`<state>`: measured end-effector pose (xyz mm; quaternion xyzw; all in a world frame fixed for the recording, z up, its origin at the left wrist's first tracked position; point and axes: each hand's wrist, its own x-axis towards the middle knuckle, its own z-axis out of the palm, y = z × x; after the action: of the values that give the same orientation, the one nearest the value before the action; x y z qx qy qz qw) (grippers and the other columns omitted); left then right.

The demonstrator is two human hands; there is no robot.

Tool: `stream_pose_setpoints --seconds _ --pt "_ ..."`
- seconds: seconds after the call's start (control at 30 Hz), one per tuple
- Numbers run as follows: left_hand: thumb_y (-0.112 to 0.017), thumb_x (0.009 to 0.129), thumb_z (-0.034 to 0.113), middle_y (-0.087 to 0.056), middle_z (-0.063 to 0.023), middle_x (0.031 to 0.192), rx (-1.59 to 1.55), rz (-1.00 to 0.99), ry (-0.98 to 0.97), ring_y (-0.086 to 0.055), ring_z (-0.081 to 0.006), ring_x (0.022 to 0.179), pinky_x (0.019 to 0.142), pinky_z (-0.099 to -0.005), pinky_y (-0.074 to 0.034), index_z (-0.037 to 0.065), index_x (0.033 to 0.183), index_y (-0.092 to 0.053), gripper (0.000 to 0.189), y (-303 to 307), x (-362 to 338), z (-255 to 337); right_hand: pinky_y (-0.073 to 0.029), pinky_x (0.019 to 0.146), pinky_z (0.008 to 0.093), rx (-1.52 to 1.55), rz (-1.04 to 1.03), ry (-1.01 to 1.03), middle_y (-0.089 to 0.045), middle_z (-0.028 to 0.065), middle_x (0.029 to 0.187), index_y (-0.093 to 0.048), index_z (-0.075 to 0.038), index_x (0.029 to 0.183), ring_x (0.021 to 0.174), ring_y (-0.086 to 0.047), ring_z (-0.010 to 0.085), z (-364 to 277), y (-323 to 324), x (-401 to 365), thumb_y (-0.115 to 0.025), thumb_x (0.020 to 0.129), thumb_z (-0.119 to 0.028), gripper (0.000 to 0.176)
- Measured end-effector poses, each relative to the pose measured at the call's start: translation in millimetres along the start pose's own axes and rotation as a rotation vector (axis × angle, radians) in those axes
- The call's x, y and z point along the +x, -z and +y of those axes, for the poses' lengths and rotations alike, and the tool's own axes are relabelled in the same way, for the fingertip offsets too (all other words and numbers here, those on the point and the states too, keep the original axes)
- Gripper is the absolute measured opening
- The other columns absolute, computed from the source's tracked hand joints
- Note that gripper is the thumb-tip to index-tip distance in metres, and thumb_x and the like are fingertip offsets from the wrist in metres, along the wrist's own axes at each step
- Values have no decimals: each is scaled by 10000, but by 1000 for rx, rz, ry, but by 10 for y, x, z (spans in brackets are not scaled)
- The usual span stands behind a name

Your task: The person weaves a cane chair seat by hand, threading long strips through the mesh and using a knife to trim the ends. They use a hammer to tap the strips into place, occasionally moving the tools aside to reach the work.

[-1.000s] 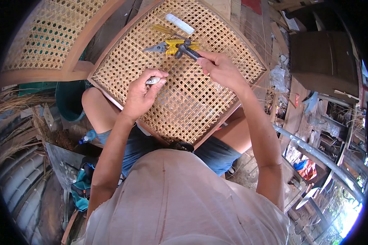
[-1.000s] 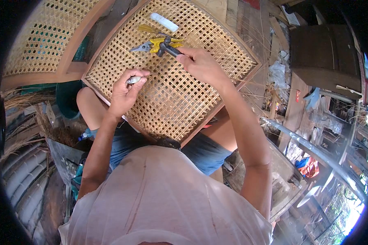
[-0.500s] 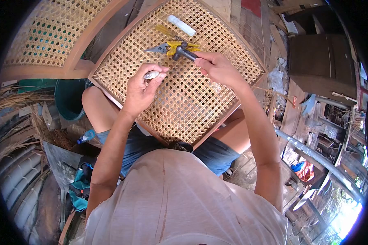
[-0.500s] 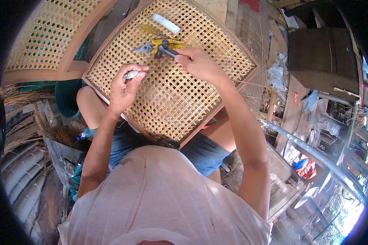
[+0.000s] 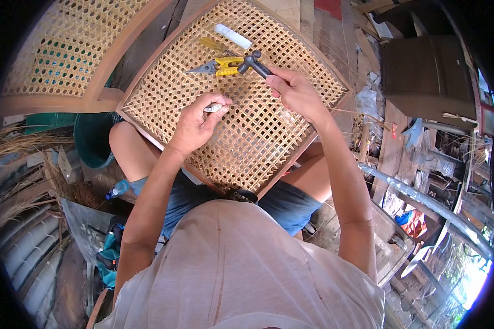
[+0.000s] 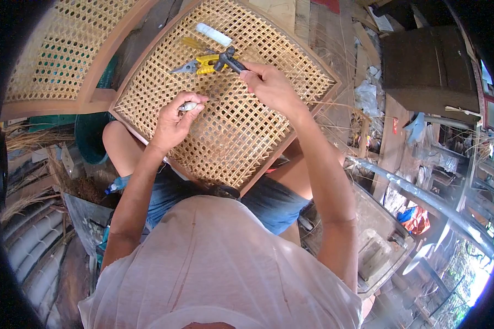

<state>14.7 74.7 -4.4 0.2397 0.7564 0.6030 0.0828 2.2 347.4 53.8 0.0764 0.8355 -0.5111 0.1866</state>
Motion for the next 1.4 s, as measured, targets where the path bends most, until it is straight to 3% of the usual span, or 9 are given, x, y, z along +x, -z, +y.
stream_pose_setpoints --seconds 0.13,0.23,0.43,0.67,0.77,0.83,1.23,1.33,1.4 --pt "-678 986 38 -748 -107 1131 32 16 46 -718 -170 1013 885 -303 -563 46 1126 -622 151 19 28 37 -476 675 294 0 22 -29 -623 25 766 -683 -91 1338 729 -589 109 29 -69 6 -553 1059 -301 373" --pt "-695 977 52 -749 -91 1114 52 8 30 -724 -165 982 856 -304 -569 49 1126 -629 163 -19 43 52 -483 654 333 -214 -265 -2 -627 49 739 -677 -87 1331 667 -588 167 76 -118 4 -539 1052 -272 363" --pt "-698 965 24 -745 -123 1158 -4 196 20 -713 -182 995 890 -308 -560 14 1128 -676 164 125 -245 380 -487 674 321 -139 -122 11 -637 69 765 -664 -73 1350 705 -603 159 255 20 -301 -579 1043 -290 385" --pt "-713 754 -91 -697 -91 1276 384 -177 -178 -655 -297 1091 920 -397 -542 80 1174 -732 454 55 -1264 333 -448 591 257 47 -269 -114 -592 -16 746 -670 -65 1231 688 -557 74 609 -657 -1195 -618 1042 -268 282" --pt "-686 748 -102 -577 -111 1442 455 -368 -140 -601 -326 1201 1005 -425 -507 73 1298 -650 578 -24 -1359 193 -509 674 350 -40 -167 -20 -660 94 809 -665 -34 1185 747 -647 220 544 -883 -1303 -640 1015 -225 256" --pt "-705 776 -66 -572 -117 1431 399 -416 -103 -599 -334 1210 1025 -443 -508 71 1287 -652 532 -83 -1324 178 -533 764 452 -250 16 194 -681 195 1003 -671 -32 1156 875 -672 397 562 -980 -1281 -642 992 -182 224" --pt "-763 856 59 -671 -87 1267 324 -327 -284 -665 -285 1019 864 -403 -580 58 1171 -715 319 -109 -1289 66 -524 835 480 -507 172 143 -660 155 1049 -667 -54 1118 962 -661 384 407 -1176 -1405 -660 969 -150 177" --pt "-768 839 60 -696 -63 1207 295 -102 -103 -672 -267 1030 890 -392 -566 84 1114 -725 279 124 -1257 65 -510 870 483 -548 216 150 -662 141 1076 -671 -62 1139 990 -656 371 428 -1265 -1447 -664 966 -144 192" --pt "-785 842 115 -687 -49 1228 355 -255 -194 -664 -259 1079 913 -400 -551 109 1122 -724 287 199 -1237 83 -504 882 484 -564 235 157 -663 135 1088 -673 -66 1154 1000 -653 367 425 -1293 -1457 -664 966 -141 203"
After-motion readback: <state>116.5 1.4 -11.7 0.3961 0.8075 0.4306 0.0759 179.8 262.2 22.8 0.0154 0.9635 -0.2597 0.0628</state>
